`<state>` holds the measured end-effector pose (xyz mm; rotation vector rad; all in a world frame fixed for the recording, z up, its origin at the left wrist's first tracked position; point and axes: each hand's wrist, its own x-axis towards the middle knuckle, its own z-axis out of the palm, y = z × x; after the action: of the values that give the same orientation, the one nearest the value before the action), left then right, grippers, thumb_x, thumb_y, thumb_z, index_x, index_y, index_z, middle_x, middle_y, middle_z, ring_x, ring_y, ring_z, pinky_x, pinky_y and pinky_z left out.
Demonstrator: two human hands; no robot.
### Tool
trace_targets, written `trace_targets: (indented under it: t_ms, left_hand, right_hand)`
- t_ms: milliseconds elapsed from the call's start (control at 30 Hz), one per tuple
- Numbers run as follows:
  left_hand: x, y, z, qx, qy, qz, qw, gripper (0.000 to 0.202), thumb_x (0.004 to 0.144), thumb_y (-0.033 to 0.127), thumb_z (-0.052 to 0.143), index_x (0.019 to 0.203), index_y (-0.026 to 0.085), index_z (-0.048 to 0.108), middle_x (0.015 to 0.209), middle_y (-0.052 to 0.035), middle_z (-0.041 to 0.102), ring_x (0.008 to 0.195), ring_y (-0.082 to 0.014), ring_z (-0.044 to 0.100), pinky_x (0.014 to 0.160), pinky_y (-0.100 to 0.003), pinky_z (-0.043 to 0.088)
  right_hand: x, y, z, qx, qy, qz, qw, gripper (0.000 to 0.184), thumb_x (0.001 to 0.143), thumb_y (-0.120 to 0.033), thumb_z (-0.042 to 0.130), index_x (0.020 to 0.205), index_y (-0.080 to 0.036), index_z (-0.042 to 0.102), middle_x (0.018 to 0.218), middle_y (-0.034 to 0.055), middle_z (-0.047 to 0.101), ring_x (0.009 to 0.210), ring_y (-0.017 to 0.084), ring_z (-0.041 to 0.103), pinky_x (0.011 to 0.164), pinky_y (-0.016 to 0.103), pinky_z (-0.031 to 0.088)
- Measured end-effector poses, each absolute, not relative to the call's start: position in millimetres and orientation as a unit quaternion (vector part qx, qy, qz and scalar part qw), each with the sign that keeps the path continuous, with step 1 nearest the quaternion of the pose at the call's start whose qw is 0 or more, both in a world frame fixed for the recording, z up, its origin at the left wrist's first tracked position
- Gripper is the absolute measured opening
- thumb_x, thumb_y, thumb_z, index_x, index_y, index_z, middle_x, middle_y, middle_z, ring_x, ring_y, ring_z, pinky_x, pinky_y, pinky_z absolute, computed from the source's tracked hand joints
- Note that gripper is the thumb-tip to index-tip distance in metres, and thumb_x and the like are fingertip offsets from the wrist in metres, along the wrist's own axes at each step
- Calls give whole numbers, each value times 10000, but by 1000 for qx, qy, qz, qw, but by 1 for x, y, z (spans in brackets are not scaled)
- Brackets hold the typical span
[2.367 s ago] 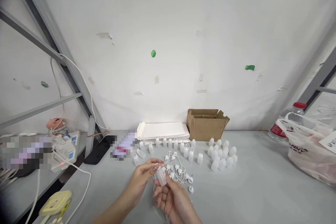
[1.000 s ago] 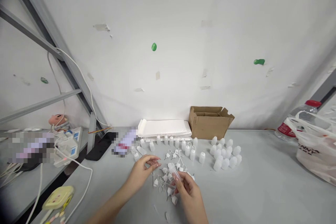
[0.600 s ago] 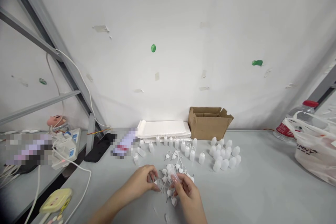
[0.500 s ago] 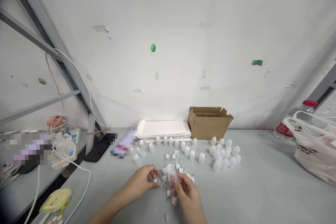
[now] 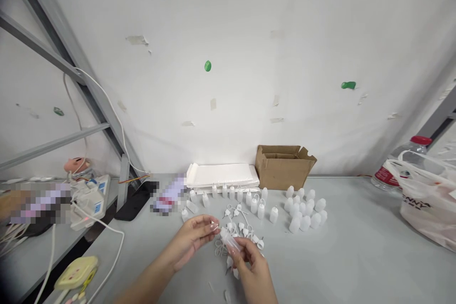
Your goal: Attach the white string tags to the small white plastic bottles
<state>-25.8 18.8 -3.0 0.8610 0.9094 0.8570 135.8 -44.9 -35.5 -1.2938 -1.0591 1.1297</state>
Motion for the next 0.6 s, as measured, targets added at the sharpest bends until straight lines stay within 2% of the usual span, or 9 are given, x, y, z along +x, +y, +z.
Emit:
trace_targets:
  t_ms: [133, 267, 467, 600]
  left_hand:
    - [-22, 15, -7, 305, 400, 373, 779, 259, 583, 261, 766, 773, 135, 644, 786, -42, 648, 716, -125, 596, 701, -239, 427]
    - [-18, 13, -8, 318, 387, 370, 782, 250, 600, 273, 755, 785, 130, 667, 807, -55, 651, 740, -128, 582, 723, -241, 419]
    - [-17, 13, -8, 394, 395, 366, 745, 264, 609, 328, 737, 764, 119, 697, 794, -69, 654, 766, -154, 568, 777, -272, 400]
    - [-15, 11, -9, 418, 421, 386, 706, 241, 580, 337, 745, 684, 124, 700, 882, -80, 641, 838, -187, 559, 822, -290, 381]
  right_hand:
    - [138, -44, -39, -552, -500, 455, 488, 402, 735, -506, 578, 895, -141, 629, 636, 22, 576, 605, 165, 536, 604, 249, 454]
    - [136, -47, -38, -573, -530, 404, 477, 364, 770, -485, 540, 885, -151, 628, 617, 19, 584, 580, 164, 550, 582, 238, 462]
    - [136, -50, -46, -572, -616, 236, 487, 260, 805, -406, 538, 891, -177, 627, 650, 29, 602, 582, 158, 559, 562, 224, 471]
    - [134, -51, -50, -534, -665, 137, 504, 169, 838, -318, 522, 907, -192, 611, 657, 21, 592, 565, 143, 555, 575, 228, 473]
